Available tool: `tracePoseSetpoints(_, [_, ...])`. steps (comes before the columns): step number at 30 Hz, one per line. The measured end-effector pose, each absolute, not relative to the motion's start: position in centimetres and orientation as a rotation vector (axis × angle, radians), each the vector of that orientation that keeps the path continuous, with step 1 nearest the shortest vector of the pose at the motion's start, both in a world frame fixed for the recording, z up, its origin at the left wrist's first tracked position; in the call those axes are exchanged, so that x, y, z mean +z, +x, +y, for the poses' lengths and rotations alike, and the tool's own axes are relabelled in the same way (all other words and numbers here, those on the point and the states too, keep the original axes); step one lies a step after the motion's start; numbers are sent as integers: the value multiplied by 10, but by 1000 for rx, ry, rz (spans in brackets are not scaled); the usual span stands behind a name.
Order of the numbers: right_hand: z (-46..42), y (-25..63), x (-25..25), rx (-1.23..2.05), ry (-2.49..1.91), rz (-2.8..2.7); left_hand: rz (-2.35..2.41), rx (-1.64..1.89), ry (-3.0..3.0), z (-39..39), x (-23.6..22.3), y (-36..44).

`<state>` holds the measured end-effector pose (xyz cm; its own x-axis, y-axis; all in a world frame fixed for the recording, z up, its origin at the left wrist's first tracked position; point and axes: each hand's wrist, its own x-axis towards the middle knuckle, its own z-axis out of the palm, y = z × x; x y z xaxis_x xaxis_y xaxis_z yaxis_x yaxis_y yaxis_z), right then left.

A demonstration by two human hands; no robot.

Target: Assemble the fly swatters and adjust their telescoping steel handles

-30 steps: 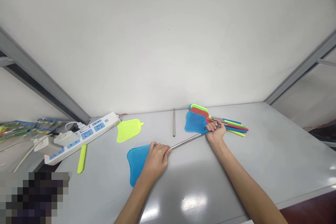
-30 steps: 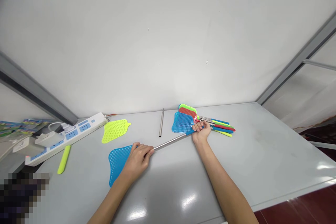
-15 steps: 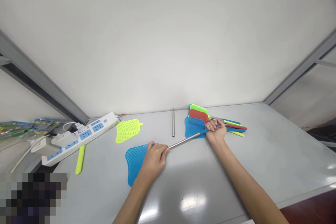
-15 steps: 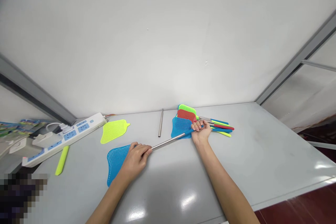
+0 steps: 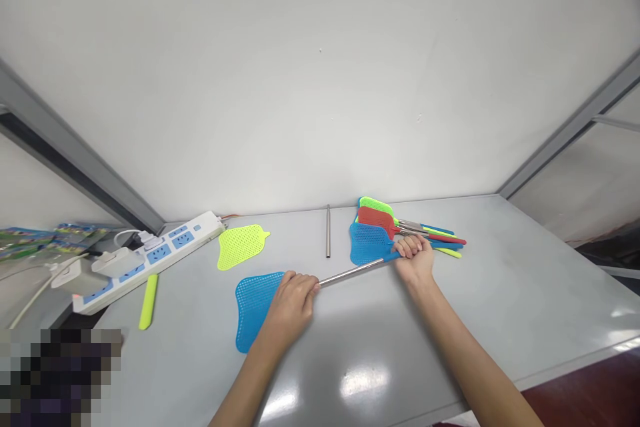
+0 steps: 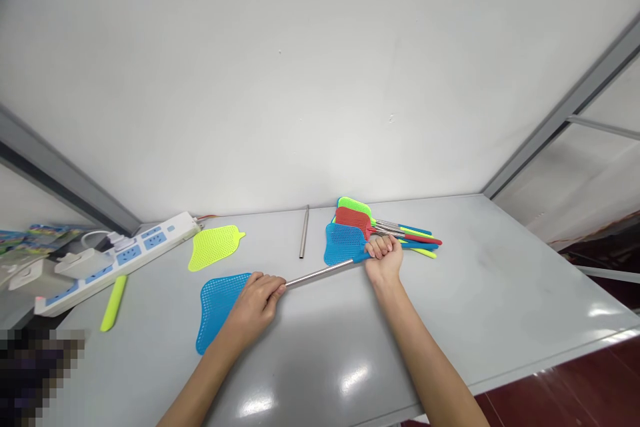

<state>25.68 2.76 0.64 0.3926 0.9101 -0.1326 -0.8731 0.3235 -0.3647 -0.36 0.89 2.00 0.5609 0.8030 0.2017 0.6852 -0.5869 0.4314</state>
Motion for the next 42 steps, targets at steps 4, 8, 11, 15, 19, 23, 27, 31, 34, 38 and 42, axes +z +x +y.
tracePoseSetpoints(4, [20, 254, -1, 1163, -376, -37, 1233, 507, 2510, 4, 22, -4])
tracePoseSetpoints(8, [15, 251, -5, 1154, -332, -76, 1240, 492, 2480, 1, 22, -4])
tracePoseSetpoints(11, [13, 248, -3, 1153, -310, -118, 1247, 487, 2457, 1, 21, -4])
tracePoseSetpoints(15, [11, 243, -3, 1167, -279, -139, 1248, 460, 2442, 2, 22, -6])
tracePoseSetpoints(19, [11, 235, -3, 1188, -240, -99, 1253, 442, 2430, 2, 24, -8])
tracePoseSetpoints(23, [10, 226, -1, 1197, -224, -126, 1251, 450, 2418, 1, 23, -8])
tracePoseSetpoints(27, [9, 217, 1, 1208, -229, -143, 1249, 466, 2416, 1, 22, -9])
tracePoseSetpoints(31, [8, 211, 1, 1214, -226, -140, 1255, 483, 2427, 0, 23, -9])
tracePoseSetpoints(34, [8, 206, 2, 1223, -225, -127, 1266, 489, 2437, -1, 23, -9])
tracePoseSetpoints(38, [7, 197, 2, 1226, -238, -102, 1270, 483, 2448, -2, 22, -8])
tracePoseSetpoints(42, [4, 194, -2, 1239, -259, -79, 1276, 465, 2469, -2, 22, -8])
